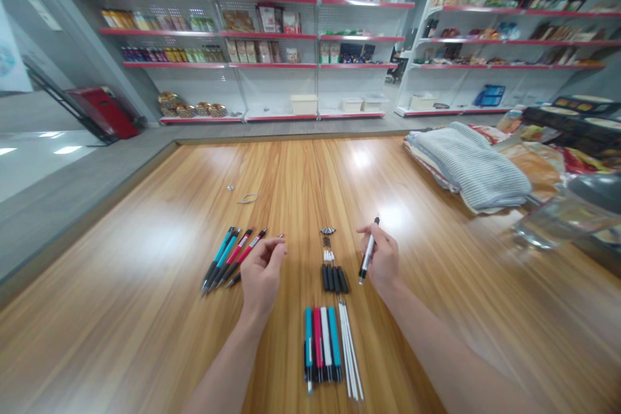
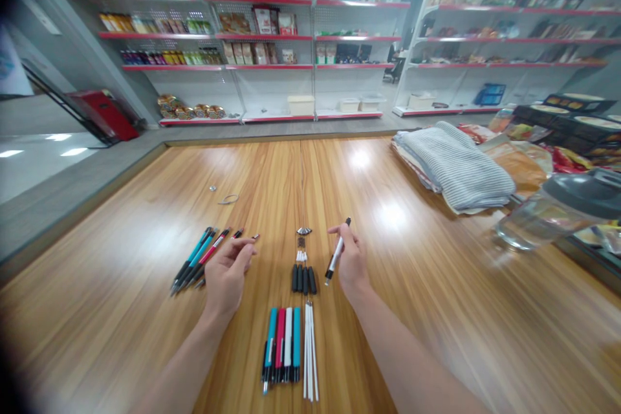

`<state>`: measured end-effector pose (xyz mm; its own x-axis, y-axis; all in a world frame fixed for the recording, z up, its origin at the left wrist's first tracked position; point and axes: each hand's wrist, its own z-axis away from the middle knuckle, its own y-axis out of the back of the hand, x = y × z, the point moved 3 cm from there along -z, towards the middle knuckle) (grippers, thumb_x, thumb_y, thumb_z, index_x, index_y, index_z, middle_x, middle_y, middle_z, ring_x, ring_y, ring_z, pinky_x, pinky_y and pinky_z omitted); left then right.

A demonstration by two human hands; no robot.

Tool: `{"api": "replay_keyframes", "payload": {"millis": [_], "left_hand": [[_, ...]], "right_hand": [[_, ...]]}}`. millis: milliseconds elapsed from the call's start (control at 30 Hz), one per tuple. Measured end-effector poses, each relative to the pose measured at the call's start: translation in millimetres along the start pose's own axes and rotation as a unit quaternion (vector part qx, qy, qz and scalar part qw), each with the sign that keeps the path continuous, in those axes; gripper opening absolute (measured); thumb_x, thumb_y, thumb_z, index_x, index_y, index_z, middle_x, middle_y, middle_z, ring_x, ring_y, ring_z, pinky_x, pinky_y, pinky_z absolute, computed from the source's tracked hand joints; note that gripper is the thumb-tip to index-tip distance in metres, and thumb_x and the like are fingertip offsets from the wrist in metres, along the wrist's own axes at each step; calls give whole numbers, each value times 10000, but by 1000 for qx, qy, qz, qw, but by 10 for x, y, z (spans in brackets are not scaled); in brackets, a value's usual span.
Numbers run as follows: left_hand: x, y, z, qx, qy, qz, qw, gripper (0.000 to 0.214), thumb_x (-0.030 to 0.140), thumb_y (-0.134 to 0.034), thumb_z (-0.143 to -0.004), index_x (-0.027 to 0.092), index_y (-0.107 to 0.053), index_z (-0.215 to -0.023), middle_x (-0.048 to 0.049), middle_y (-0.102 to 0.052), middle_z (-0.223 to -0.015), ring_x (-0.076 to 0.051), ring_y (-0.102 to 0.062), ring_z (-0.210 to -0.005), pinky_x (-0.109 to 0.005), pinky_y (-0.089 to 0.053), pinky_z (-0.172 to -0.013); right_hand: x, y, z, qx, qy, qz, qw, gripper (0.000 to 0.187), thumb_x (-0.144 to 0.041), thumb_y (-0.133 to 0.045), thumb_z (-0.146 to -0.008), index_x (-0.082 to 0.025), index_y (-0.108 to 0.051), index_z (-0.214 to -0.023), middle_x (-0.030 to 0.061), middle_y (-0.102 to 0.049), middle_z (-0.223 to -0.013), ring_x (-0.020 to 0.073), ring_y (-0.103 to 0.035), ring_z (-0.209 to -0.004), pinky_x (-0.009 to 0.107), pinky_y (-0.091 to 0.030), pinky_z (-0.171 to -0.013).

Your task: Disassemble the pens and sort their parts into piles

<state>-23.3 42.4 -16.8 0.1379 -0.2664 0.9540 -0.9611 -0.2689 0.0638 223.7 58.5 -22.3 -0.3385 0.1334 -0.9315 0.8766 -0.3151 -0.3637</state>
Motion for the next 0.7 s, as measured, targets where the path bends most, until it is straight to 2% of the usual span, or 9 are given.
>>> {"api": "replay_keyframes", "payload": {"millis": [100,167,267,400,533,700], "left_hand": [[141,-104,46,-34,-42,-46,998,141,291,-569,-865,186,-634,-934,-15,-624,-769,-148,-573,-703,-247,-448,-641],[255,-220,51,-79,-117,-94,986,126,274,-583,-855,197,-648,-932,-25,-626,-786,-166,-568,-733,-276,-449,-688],[366,-360,42,-145,-223,-137,954,218,264,-649,-815,221,-658,-1028,-56,-649,-918,-209,-562,-872,-338,-440,-810],[332,-426,19,-215,-275,-174,921,336,256,-693,-793,243,-641,-1125,-61,-656,-957,-214,-529,-904,-358,-423,-831],[231,-359,-17,-208,-302,-200,909,313,183,-608,-857,250,-635,-1161,-50,-657,-868,-190,-490,-817,-336,-412,-748],[266,-259,-59,-150,-321,-274,894,307,157,-582,-873,263,-640,-1156,-37,-673,-887,-194,-478,-842,-364,-368,-776]], "right_hand": [[27,-34,114,-22,-26,-50,998,276,-419,-623,-808,-153,-666,-749,-51,-377,-475,59,-311,-409,200,-209,-379],[24,-60,173,-35,-26,-48,998,251,-387,-652,-798,-151,-660,-714,-23,-467,-505,62,-361,-436,196,-219,-389],[-28,-110,242,-57,15,12,998,225,-354,-649,-815,-152,-674,-718,8,-559,-540,79,-422,-469,207,-269,-414],[-129,-207,314,-110,72,106,986,204,-328,-621,-845,-168,-694,-741,22,-629,-595,118,-540,-546,232,-415,-515],[-189,-263,332,-173,90,129,972,170,-318,-632,-836,-168,-709,-817,44,-692,-714,175,-648,-694,290,-515,-678],[-206,-210,282,-173,131,183,959,183,-321,-608,-858,-161,-696,-864,31,-680,-676,156,-641,-627,261,-510,-609]]}}
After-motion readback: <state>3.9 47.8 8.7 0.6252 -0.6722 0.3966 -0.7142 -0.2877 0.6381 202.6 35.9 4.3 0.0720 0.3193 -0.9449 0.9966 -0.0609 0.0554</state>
